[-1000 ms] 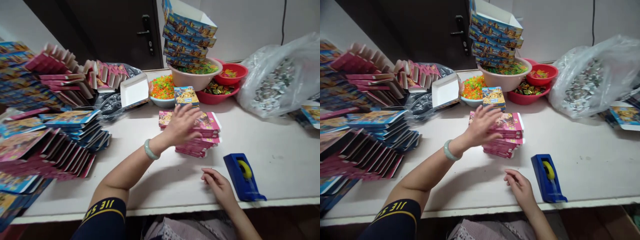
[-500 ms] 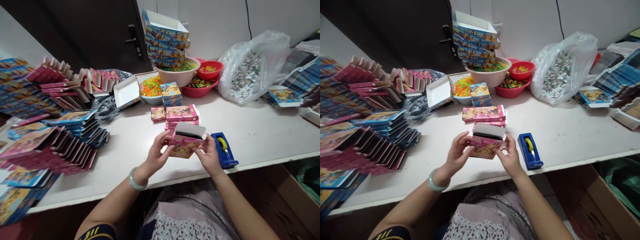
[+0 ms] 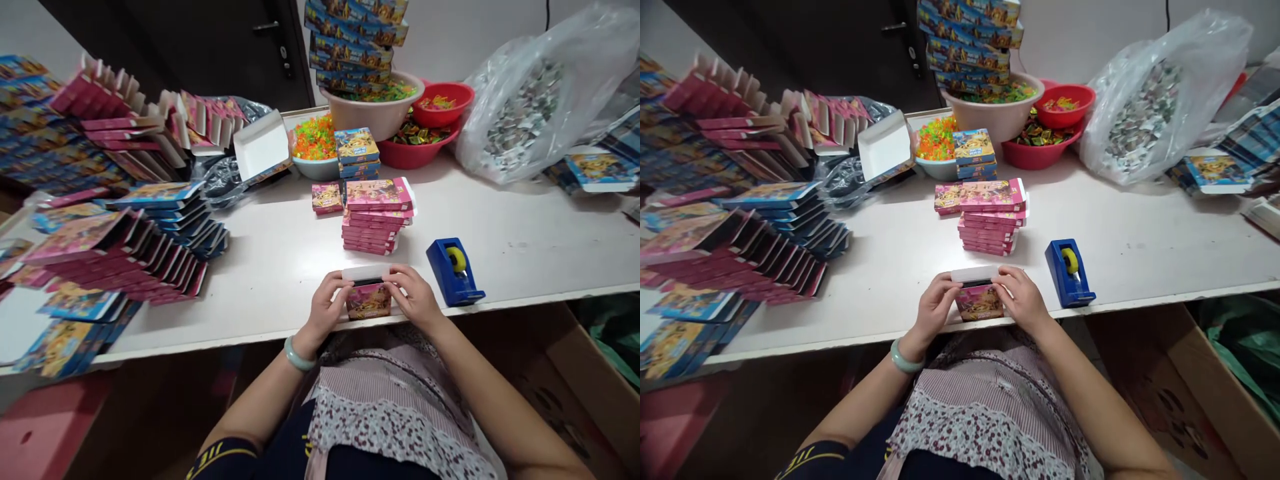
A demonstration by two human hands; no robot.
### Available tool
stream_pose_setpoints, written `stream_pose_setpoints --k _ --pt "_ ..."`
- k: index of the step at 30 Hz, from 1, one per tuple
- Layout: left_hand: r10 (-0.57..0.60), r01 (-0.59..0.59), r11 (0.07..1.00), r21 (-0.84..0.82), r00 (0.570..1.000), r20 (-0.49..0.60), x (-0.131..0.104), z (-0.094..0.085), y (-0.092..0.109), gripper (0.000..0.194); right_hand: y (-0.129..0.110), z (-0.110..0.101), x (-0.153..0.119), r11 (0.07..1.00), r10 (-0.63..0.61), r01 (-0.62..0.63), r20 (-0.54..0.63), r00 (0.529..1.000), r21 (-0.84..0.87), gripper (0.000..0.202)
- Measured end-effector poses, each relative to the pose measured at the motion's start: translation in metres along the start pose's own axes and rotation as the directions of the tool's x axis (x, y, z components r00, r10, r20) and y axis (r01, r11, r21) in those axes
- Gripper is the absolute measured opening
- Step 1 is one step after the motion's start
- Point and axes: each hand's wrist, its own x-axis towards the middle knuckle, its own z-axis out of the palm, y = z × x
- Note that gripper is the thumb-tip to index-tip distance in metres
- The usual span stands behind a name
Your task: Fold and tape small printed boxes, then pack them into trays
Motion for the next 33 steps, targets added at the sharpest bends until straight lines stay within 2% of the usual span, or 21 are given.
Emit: stream_pose_setpoints --k 3,5,7,9,14,17,20,22,24,26,29,30,31,33 --pt "-0.073 0.071 0.984 -0.166 0.997 -0.010 0.006 0.003 0.003 0.023 -0.004 -0.003 0.009 0.977 0.132 -0.130 0.003 0.991 0.166 0.020" --pt "0.026 -0.014 0.984 -0.177 0.998 0.065 0.006 0.001 0.004 0.023 -0.006 -0.006 0.009 0.970 0.122 -0.129 0.049 0.991 0.208 0.022" --pt "0.169 -0.150 0.980 -0.134 0.975 0.141 0.003 -0.002 0.007 0.017 -0.009 -0.011 0.006 0.982 0.028 -0.053 0.134 0.991 0.181 0.015" --pt "0.217 -0.203 0.974 -0.098 0.962 0.164 0.000 -0.003 0.013 0.016 -0.016 -0.015 0.004 0.988 -0.026 -0.004 0.198 0.980 0.153 0.012" --pt "0.025 -0.016 0.992 -0.127 0.997 0.067 0.004 0.006 0.030 0.008 -0.036 -0.012 0.007 0.980 0.108 -0.127 0.124 0.986 0.154 0.008" --pt "-0.013 0.025 0.988 -0.155 0.997 0.074 0.009 0.010 0.033 0.007 -0.043 -0.006 0.010 0.968 0.193 -0.206 0.104 0.976 0.142 0.010" --pt "-0.020 0.028 0.986 -0.163 0.999 0.048 0.011 0.011 0.032 0.006 -0.045 -0.003 0.011 0.967 0.210 -0.220 0.085 0.974 0.130 0.008" --pt "0.047 -0.040 0.987 -0.157 0.998 0.043 0.010 0.008 0.029 0.003 -0.045 -0.006 0.010 0.979 0.168 -0.176 0.084 0.982 0.104 0.007" --pt "0.143 -0.131 0.983 -0.131 0.986 0.090 0.008 0.002 0.024 0.004 -0.042 -0.011 0.007 0.993 0.087 -0.094 0.107 0.991 0.069 0.007" --pt "0.245 -0.230 0.969 -0.092 0.947 0.207 0.004 -0.007 0.018 0.014 -0.036 -0.018 0.001 0.998 -0.041 0.032 0.172 0.984 0.053 0.008" --pt "0.348 -0.353 0.934 -0.048 0.875 0.337 -0.003 -0.016 0.010 0.033 -0.024 -0.018 -0.008 0.968 -0.251 0.245 0.223 0.942 0.057 0.021" --pt "0.348 -0.355 0.934 -0.041 0.875 0.338 -0.005 -0.016 0.008 0.036 -0.021 -0.015 -0.011 0.957 -0.289 0.285 0.204 0.935 0.049 0.023" --pt "0.323 -0.330 0.943 -0.033 0.892 0.316 -0.006 -0.015 0.008 0.037 -0.019 -0.011 -0.012 0.953 -0.303 0.302 0.170 0.938 0.030 0.024" --pt "0.220 -0.224 0.974 -0.010 0.946 0.239 -0.006 -0.011 0.010 0.037 -0.022 -0.003 -0.015 0.961 -0.273 0.276 0.103 0.957 -0.021 0.022"
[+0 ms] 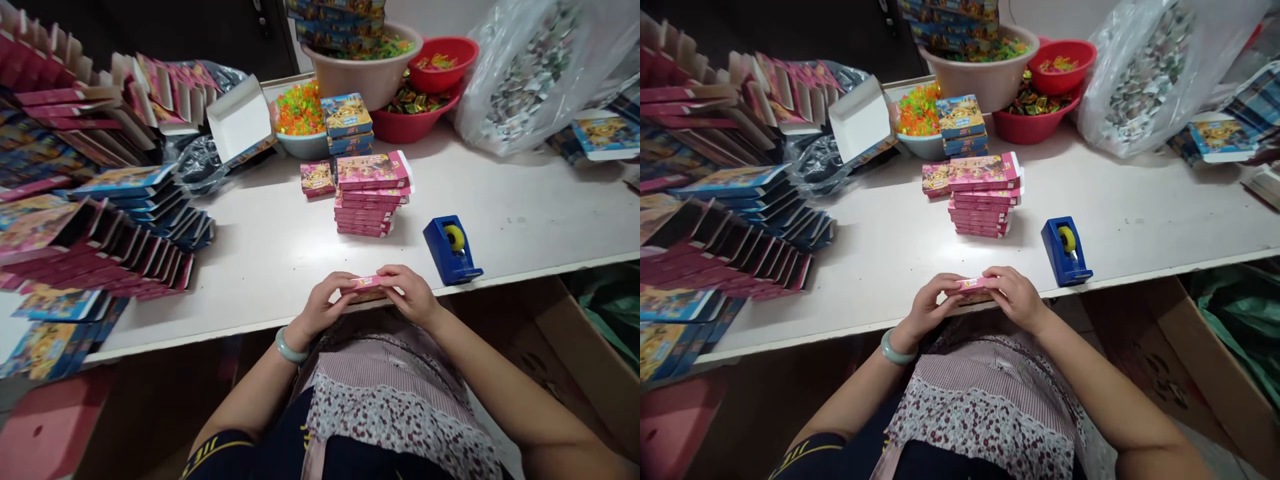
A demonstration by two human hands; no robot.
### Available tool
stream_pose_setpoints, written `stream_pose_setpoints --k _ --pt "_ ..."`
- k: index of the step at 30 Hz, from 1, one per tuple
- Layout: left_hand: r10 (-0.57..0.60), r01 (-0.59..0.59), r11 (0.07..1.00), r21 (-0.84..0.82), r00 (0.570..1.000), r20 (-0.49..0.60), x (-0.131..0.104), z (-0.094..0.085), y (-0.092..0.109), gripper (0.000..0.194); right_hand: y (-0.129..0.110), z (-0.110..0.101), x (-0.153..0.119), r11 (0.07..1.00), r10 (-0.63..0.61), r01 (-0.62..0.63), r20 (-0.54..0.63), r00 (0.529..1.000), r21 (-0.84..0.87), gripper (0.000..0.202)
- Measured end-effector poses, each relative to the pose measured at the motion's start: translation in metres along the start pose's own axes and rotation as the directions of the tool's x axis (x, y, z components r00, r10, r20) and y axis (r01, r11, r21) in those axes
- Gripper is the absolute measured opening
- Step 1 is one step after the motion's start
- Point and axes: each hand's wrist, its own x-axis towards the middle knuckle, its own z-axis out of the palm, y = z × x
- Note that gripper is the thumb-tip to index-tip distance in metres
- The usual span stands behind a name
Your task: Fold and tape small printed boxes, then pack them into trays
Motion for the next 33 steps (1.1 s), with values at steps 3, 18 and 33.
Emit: stream_pose_setpoints --k 3,18,33 --pt "-0.102 0.101 0.995 -0.015 0.990 -0.096 0.009 0.010 0.004 0.033 -0.009 -0.009 -0.003 0.991 0.126 -0.126 -0.004 0.992 -0.033 0.029" --pt "0.028 0.005 0.985 0.172 0.981 -0.190 0.035 0.035 -0.008 0.026 0.038 -0.113 -0.053 0.588 0.651 -0.770 -0.420 0.632 -0.246 0.030" --pt "0.050 -0.035 0.989 0.147 0.994 -0.096 0.037 0.032 -0.003 0.027 -0.005 -0.075 -0.056 0.641 0.765 -0.740 -0.244 0.596 0.203 0.025"
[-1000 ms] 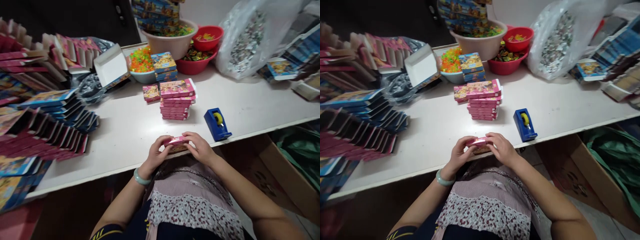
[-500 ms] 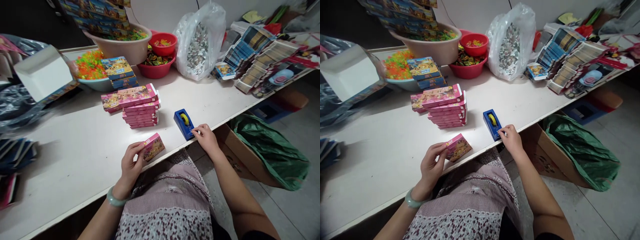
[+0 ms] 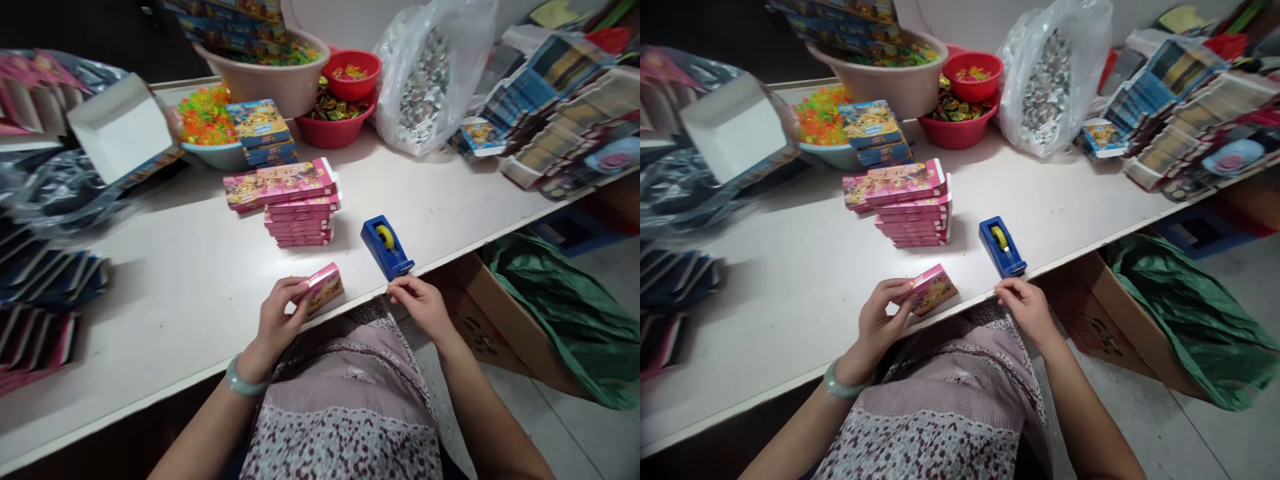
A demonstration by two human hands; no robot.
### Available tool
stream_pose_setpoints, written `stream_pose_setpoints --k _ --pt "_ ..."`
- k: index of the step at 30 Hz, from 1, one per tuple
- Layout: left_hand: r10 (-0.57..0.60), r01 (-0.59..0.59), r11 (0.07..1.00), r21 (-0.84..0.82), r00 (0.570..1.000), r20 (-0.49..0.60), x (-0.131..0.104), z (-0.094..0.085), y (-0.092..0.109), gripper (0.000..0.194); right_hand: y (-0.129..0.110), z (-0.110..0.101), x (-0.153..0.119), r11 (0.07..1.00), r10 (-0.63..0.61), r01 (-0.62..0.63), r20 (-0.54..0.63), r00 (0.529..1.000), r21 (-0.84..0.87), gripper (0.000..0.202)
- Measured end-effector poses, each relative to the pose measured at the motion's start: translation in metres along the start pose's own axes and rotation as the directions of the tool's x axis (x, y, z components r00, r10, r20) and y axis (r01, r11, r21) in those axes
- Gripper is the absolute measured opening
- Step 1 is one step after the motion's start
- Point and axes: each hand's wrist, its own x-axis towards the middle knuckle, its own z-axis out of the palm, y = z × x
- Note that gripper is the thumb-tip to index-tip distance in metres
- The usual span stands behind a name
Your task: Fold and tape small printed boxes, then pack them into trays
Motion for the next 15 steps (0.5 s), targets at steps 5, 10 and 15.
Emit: stream_pose_setpoints --k 5,10,15 --pt "0.059 -0.072 0.991 0.116 0.992 0.115 0.002 -0.006 0.006 0.049 -0.054 0.063 -0.003 0.912 0.042 -0.152 0.282 0.958 0.382 0.029" --pt "0.130 -0.220 0.949 0.225 0.926 0.353 0.010 -0.014 0.010 0.055 -0.054 0.092 0.016 0.969 0.016 -0.079 0.262 0.965 0.234 0.049" --pt "0.021 -0.021 1.000 -0.001 0.963 0.270 0.010 -0.023 -0.003 0.037 -0.037 0.089 0.039 0.917 -0.094 0.191 0.278 0.956 -0.350 0.055"
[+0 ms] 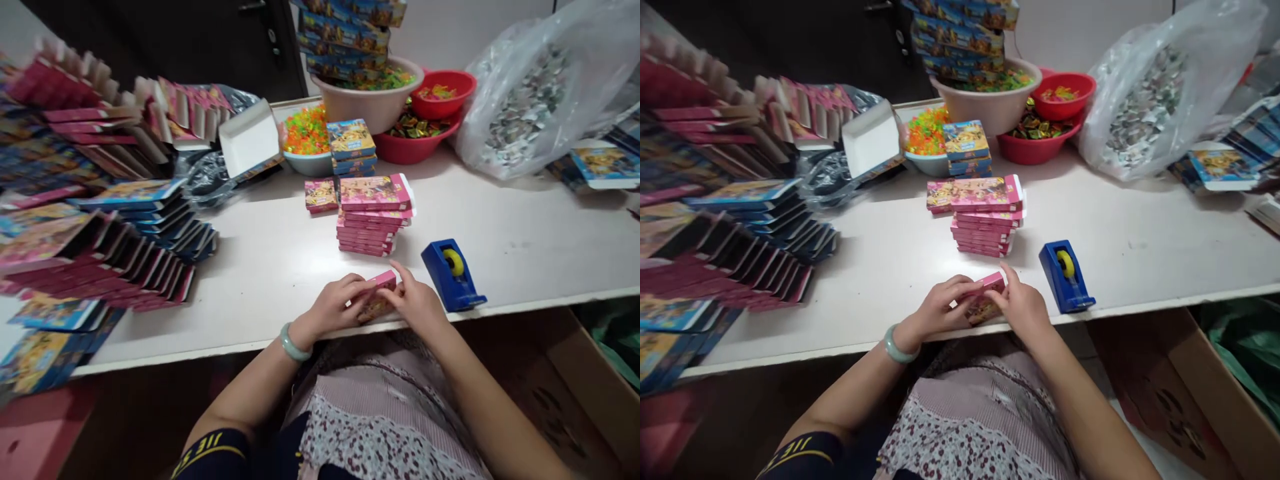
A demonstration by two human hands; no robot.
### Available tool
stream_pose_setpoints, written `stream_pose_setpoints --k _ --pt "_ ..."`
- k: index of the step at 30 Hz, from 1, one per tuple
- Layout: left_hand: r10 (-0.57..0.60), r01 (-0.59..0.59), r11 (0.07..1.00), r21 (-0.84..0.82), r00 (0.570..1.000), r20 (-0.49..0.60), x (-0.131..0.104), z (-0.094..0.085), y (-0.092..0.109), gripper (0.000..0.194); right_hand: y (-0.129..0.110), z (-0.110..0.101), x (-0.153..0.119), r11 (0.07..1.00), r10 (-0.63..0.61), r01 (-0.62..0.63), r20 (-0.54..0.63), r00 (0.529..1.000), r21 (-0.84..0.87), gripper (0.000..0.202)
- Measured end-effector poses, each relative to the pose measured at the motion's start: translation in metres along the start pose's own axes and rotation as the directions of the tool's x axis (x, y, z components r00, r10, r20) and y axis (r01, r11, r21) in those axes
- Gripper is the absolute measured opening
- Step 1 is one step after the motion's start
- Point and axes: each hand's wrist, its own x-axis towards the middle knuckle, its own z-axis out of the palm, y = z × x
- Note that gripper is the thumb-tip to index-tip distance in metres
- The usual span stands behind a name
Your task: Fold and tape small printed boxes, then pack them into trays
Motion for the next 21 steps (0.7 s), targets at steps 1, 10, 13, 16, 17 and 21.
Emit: stream_pose_setpoints --k 1,10,13,16,17,21 --pt "-0.083 0.079 0.995 -0.055 0.994 -0.068 -0.002 -0.007 -0.008 0.030 0.005 -0.002 0.003 0.997 -0.025 0.026 0.017 1.000 -0.074 0.056" --pt "-0.517 0.551 0.813 -0.187 0.536 -0.668 0.070 -0.133 -0.168 0.022 0.019 -0.012 0.003 0.967 -0.096 0.064 0.121 0.988 0.247 0.041" --pt "-0.574 0.606 0.779 -0.160 0.586 -0.573 0.123 -0.135 -0.214 0.022 0.008 -0.001 0.003 0.957 -0.116 0.074 0.136 0.984 0.279 0.033" --pt "-0.596 0.625 0.766 -0.150 0.604 -0.529 0.155 -0.129 -0.237 0.021 0.008 0.008 0.002 0.947 -0.140 0.091 0.142 0.980 0.307 0.028" --pt "-0.600 0.632 0.761 -0.144 0.603 -0.527 0.160 -0.129 -0.239 0.022 0.012 0.010 0.002 0.945 -0.137 0.089 0.133 0.982 0.315 0.027" --pt "-0.463 0.548 0.834 -0.066 0.630 -0.623 0.162 -0.122 -0.206 0.030 0.029 0.009 0.003 0.943 -0.063 0.041 0.058 0.996 0.331 0.026"
